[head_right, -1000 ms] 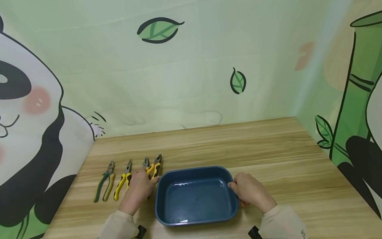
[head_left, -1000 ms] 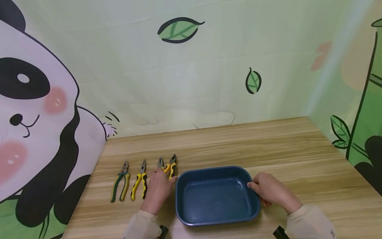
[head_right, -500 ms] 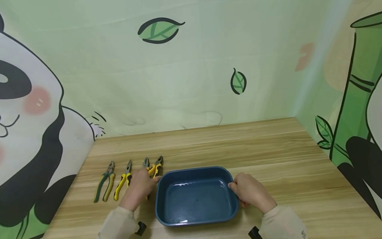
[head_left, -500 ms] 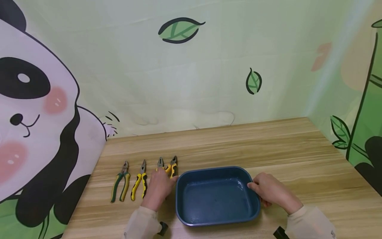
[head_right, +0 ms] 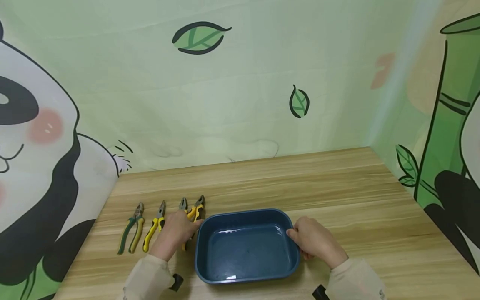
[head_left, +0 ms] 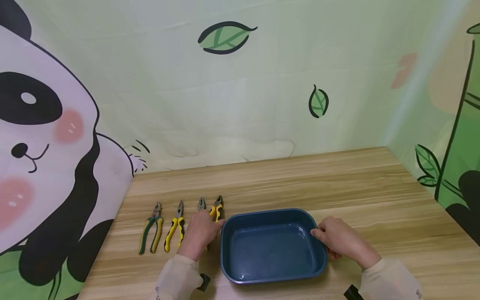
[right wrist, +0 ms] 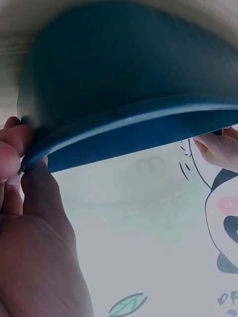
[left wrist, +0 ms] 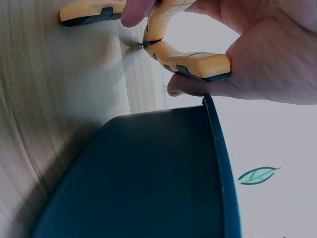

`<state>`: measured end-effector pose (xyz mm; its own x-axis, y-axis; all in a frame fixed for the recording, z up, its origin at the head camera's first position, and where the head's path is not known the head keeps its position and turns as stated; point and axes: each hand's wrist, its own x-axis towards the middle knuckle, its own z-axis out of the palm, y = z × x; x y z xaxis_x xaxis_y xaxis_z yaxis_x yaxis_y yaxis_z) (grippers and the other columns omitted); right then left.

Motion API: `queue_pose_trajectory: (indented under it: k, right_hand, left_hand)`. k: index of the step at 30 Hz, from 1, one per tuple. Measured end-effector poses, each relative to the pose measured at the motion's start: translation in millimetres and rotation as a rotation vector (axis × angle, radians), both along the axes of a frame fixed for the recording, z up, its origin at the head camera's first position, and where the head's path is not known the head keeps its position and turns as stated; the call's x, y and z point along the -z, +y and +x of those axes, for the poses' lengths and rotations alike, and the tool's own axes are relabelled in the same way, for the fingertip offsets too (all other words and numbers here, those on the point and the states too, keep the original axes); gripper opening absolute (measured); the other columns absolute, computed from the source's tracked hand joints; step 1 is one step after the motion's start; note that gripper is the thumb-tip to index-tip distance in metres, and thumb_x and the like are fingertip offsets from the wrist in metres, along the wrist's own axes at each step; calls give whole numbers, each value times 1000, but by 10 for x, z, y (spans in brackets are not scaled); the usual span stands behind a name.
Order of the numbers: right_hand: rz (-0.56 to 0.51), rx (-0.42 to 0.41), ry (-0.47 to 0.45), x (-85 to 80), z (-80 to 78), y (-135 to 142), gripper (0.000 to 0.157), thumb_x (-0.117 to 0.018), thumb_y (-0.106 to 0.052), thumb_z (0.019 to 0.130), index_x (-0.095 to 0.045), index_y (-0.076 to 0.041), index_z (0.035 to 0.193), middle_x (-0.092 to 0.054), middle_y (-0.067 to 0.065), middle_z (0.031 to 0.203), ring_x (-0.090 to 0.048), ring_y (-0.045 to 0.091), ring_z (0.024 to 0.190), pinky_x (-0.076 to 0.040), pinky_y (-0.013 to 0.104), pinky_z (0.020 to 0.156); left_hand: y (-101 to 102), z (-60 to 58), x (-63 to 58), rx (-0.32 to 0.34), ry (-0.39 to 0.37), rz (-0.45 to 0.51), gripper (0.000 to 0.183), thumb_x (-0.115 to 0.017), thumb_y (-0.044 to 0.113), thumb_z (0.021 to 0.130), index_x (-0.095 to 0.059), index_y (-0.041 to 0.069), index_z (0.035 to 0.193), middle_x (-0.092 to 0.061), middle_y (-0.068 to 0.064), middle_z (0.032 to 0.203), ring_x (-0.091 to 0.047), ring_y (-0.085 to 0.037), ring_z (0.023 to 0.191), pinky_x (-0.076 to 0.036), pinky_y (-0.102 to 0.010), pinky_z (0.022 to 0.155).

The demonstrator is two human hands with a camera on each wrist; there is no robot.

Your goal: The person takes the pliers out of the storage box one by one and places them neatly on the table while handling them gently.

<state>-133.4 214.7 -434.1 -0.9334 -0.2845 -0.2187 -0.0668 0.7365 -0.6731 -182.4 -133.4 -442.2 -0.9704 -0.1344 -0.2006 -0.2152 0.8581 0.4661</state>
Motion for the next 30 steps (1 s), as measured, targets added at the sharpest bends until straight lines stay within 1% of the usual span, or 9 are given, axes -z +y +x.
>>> queue_pose_trajectory:
  k: [6, 11, 17, 23, 30]
  right_hand:
    - [-12, 0, -30, 1, 14, -5, 37, -55, -14, 106, -60, -7, 70, -50, -3, 45, -46, 8, 36, -39, 23, 41]
    - [-9, -8, -11, 4, 12, 0, 37, -55, -15, 106, -60, -7, 70, -50, -2, 45, -47, 8, 36, -40, 24, 40]
    - [-11, -13, -2, -2, 15, -1, 37, -55, -15, 107, -60, -7, 70, -50, -3, 45, -47, 9, 36, -41, 26, 41]
    - [2, 2, -12, 2, 18, -8, 37, -55, -13, 106, -59, -8, 69, -49, -4, 45, -46, 8, 36, -39, 24, 41]
    - [-18, -20, 9, 17, 23, 21, 38, -55, -14, 106, -58, -8, 69, -47, -4, 46, -45, 8, 37, -38, 25, 41]
  left_hand:
    - [0, 16, -9, 18, -1, -11, 47, -74, 38, 95, -54, 8, 66, -50, -6, 66, -49, -16, 51, -36, -26, 46]
    - [-1, 16, -14, 27, -2, -28, 53, -74, 39, 95, -50, 11, 57, -46, -1, 58, -47, -14, 48, -35, -25, 45]
    - [-4, 4, -10, 35, -17, -50, 53, -74, 40, 96, -52, 10, 58, -46, -1, 57, -48, -14, 48, -35, -24, 45]
    - [-9, -11, 5, 53, -27, -77, 51, -74, 41, 95, -55, 9, 61, -49, -2, 59, -49, -14, 48, -36, -25, 45]
    - [-10, -17, 10, 58, -30, -77, 49, -75, 42, 94, -55, 9, 64, -46, -1, 60, -48, -14, 49, -35, -25, 45]
